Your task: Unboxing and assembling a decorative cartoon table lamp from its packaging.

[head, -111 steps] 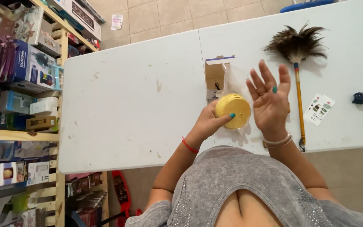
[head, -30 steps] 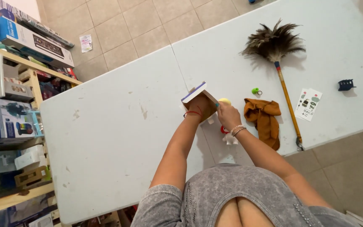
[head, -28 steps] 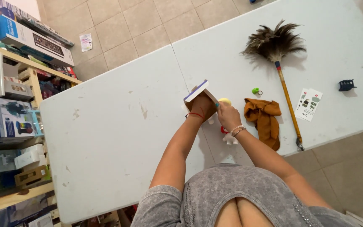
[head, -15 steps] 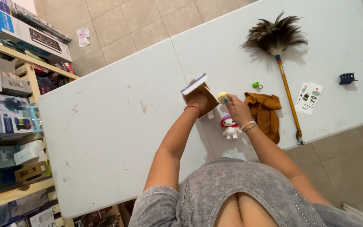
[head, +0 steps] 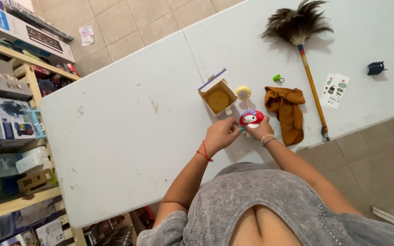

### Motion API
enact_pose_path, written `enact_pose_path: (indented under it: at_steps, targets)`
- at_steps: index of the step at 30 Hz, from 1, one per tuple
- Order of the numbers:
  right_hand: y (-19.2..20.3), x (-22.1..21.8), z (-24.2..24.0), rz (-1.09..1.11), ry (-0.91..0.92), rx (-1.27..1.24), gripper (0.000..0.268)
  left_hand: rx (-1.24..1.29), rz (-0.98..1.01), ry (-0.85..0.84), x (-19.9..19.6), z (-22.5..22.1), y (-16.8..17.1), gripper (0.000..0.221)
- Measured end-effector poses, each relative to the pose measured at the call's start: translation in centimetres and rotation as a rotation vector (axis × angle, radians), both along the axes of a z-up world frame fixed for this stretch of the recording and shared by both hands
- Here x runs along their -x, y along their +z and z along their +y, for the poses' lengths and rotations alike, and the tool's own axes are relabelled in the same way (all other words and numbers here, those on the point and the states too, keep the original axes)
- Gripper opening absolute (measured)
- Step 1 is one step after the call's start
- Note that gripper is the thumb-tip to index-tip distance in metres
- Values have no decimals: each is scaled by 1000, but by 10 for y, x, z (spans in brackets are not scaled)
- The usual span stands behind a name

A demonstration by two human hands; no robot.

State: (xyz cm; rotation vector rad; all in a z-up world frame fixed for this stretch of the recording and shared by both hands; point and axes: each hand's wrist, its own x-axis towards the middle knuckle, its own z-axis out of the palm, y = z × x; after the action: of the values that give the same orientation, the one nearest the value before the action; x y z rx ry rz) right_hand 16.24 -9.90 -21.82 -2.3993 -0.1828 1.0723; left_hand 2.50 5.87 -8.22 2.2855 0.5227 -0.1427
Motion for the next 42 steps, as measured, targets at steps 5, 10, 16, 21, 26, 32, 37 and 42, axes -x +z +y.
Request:
enact_pose_path:
  at_steps: [5, 10, 16, 21, 26, 32, 37, 42]
  targets:
    - [-7, 5, -13, 214, -481, -473, 95, 201, 129, 183, 8, -17, 15, 67]
    - [51, 33, -26, 95, -248, -826, 86, 497, -29, 339, -4, -36, 19, 98]
    - [58, -26, -38, -118, 435, -899, 91, 884, -434, 540, -9, -40, -12, 77]
    - [-19, -94, -49, -605, 537, -360, 73, 977, -647, 616, 10, -55, 10, 86]
    - [-136, -136, -71, -769, 622, 186, 31, 907, -718, 676, 24, -68, 23, 100]
    - [-96, -139, -67, -722, 259, -475, 15, 881, -807, 799, 22, -78, 23, 85]
    - [26, -100, -79, -583, -12, -1198, 22, 784, -900, 809, 11, -93, 28, 93]
    - [123, -51, -87, -588, 76, -1692, 24, 605, -979, 664, 0, -109, 33, 102]
